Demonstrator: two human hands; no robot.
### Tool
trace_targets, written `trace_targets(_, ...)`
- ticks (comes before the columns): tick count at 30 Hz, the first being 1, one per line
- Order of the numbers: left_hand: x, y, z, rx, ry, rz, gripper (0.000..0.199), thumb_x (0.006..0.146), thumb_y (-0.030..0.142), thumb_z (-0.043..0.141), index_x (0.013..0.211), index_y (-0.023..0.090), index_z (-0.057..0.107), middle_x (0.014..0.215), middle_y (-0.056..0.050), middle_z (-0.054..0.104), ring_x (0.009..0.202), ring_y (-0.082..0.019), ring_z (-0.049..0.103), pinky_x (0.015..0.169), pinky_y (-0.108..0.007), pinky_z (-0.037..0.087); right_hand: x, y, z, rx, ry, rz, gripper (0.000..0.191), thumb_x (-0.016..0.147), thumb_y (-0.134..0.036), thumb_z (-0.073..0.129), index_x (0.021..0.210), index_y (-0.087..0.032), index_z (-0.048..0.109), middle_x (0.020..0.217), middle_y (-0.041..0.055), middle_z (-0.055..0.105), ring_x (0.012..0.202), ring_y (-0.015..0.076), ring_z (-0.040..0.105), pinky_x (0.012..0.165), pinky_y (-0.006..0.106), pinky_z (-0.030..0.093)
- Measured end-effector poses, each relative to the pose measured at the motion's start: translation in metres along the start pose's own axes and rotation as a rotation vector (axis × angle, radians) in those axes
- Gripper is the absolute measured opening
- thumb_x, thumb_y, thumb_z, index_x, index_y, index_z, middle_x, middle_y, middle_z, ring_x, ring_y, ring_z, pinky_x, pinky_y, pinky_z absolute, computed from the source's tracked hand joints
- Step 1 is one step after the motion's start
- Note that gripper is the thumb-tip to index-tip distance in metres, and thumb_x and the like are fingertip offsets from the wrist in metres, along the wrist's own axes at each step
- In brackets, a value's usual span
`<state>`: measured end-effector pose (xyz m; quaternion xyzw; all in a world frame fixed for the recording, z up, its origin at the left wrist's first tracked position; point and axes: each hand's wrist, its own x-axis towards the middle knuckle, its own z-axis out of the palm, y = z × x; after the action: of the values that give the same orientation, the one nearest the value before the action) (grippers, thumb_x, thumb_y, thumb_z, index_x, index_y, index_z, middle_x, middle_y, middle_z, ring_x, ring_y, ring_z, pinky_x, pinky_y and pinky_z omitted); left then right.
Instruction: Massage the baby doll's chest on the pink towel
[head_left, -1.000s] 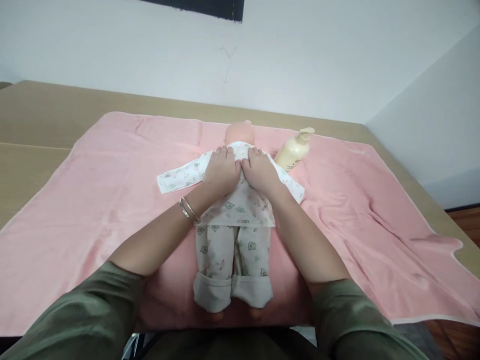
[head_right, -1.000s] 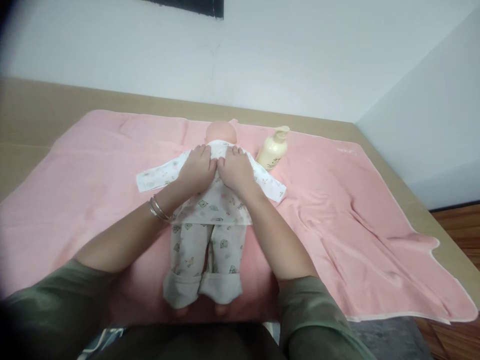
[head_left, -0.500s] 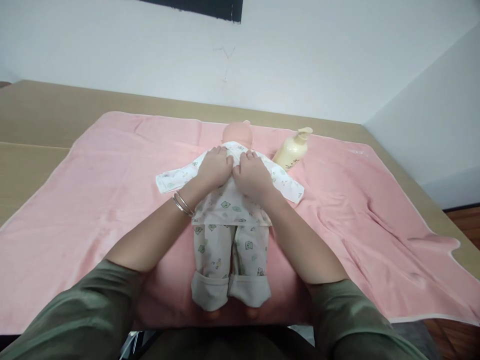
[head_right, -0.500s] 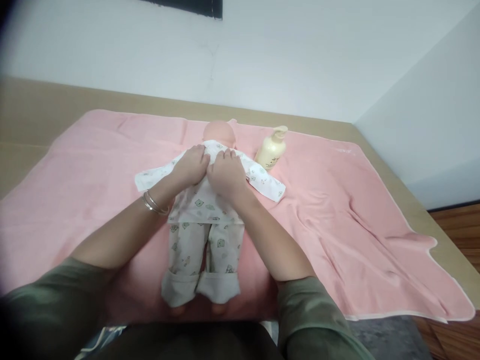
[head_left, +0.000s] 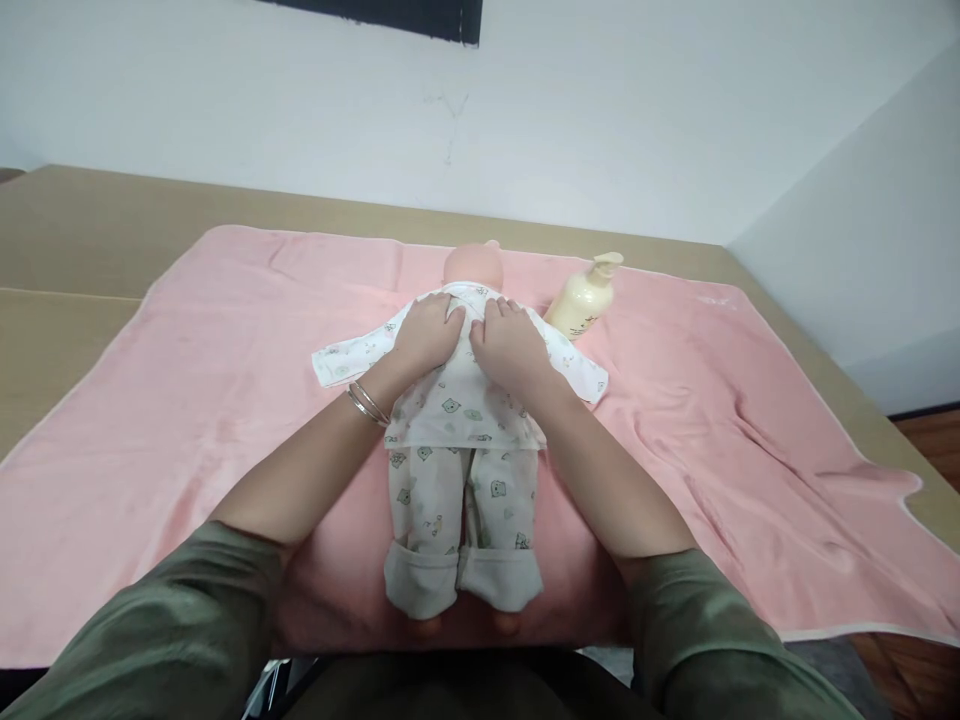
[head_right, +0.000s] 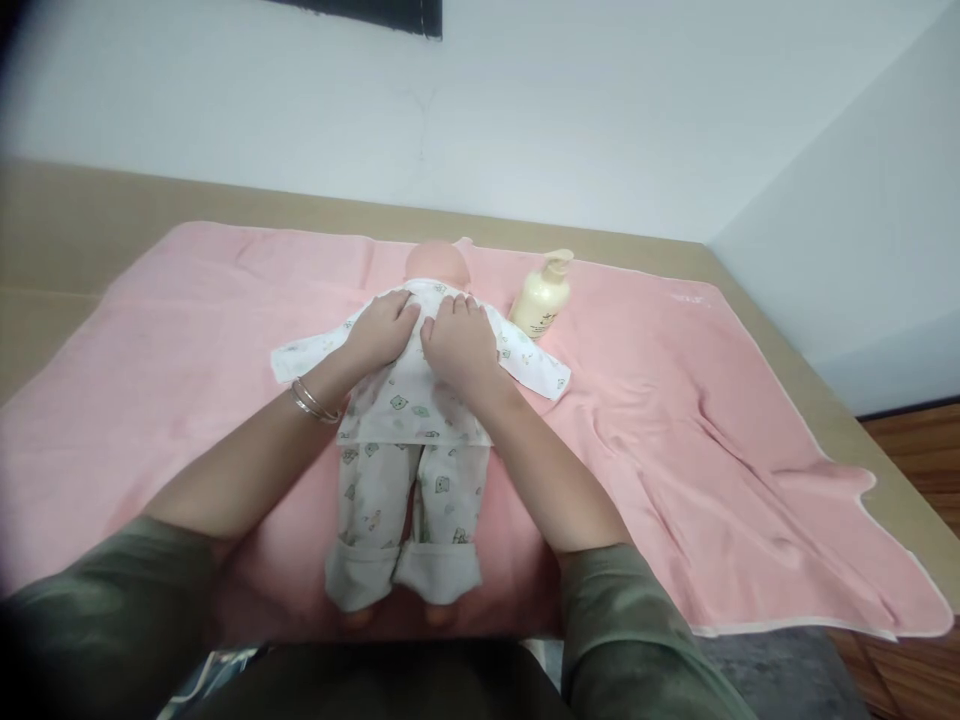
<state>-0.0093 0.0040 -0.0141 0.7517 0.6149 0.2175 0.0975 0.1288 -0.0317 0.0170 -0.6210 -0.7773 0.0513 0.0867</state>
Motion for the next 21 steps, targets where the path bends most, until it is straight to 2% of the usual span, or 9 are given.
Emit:
trace_targets(3,0.001,-0.003,0.009,-0.009,0.059,-0.009,0.043,0.102,0.031,0.031,0.117,0.012,0.067,0.126,-0.022,0.072,0.122,-0.034,0.065,0.114,-0.05,0.048,-0.007,-0.003,-0.011,-0.007,-0.032,-0.029,0.047,0.106,-0.025,0.036,0.132,0.002,0.064,0.136,0.0263,0.067,0.135,0.0365,0.059,0.123,0.047,0.038)
trace_targets(5,-0.001,-0.003,0.013,-0.015,0.091,-0.012,0.044,0.102,0.032,0.032,0.12,0.012,0.066,0.128,-0.021,0.072,0.125,-0.034,0.064,0.116,-0.05,0.046,-0.004,0.002,-0.013,0.051,-0.051,-0.024,0.043,0.105,-0.026,0.035,0.12,-0.005,0.07,0.123,0.0222,0.073,0.122,0.0333,0.065,0.119,0.046,0.042)
trace_targets(6,-0.001,-0.002,0.015,-0.02,0.099,-0.011,0.044,0.102,0.032,0.032,0.121,0.012,0.066,0.129,-0.021,0.072,0.126,-0.034,0.064,0.117,-0.05,0.046,0.0,0.005,-0.012,0.085,-0.049,-0.014,0.044,0.106,-0.027,0.034,0.119,-0.007,0.07,0.122,0.0213,0.073,0.122,0.0323,0.065,0.119,0.045,0.042)
trace_targets(11,-0.002,-0.003,0.018,-0.032,0.118,0.005,0.05,0.103,0.033,0.03,0.128,0.01,0.066,0.134,-0.02,0.071,0.13,-0.033,0.063,0.119,-0.05,0.045,0.023,0.019,0.008,0.146,0.015,0.051,0.056,0.108,-0.036,0.032,0.14,0.002,0.058,0.155,0.0276,0.054,0.148,0.0359,0.046,0.127,0.05,0.032)
trace_targets(14,-0.002,-0.005,0.021,-0.053,0.114,-0.006,0.056,0.102,0.034,0.03,0.142,0.007,0.059,0.151,-0.022,0.063,0.144,-0.033,0.055,0.127,-0.051,0.038,0.027,0.022,0.017,0.172,0.03,0.054,0.059,0.107,-0.039,0.031,0.142,0.0,0.057,0.159,0.0259,0.05,0.15,0.0361,0.045,0.129,0.052,0.031)
trace_targets(17,-0.001,-0.007,0.022,-0.076,0.109,-0.052,0.061,0.101,0.035,0.035,0.155,0.01,0.05,0.167,-0.02,0.048,0.158,-0.033,0.041,0.132,-0.054,0.031,0.026,0.021,0.018,0.168,0.026,0.059,0.061,0.106,-0.04,0.031,0.146,0.0,0.053,0.162,0.0255,0.047,0.152,0.0371,0.042,0.131,0.054,0.027)
trace_targets(21,-0.005,-0.002,0.019,-0.034,0.059,-0.054,0.062,0.102,0.033,0.034,0.156,0.006,0.048,0.168,-0.023,0.044,0.16,-0.036,0.038,0.132,-0.056,0.03,0.024,0.022,0.016,0.169,0.006,0.062,0.064,0.104,-0.04,0.032,0.151,0.0,0.047,0.165,0.0258,0.042,0.154,0.0429,0.037,0.128,0.06,0.029)
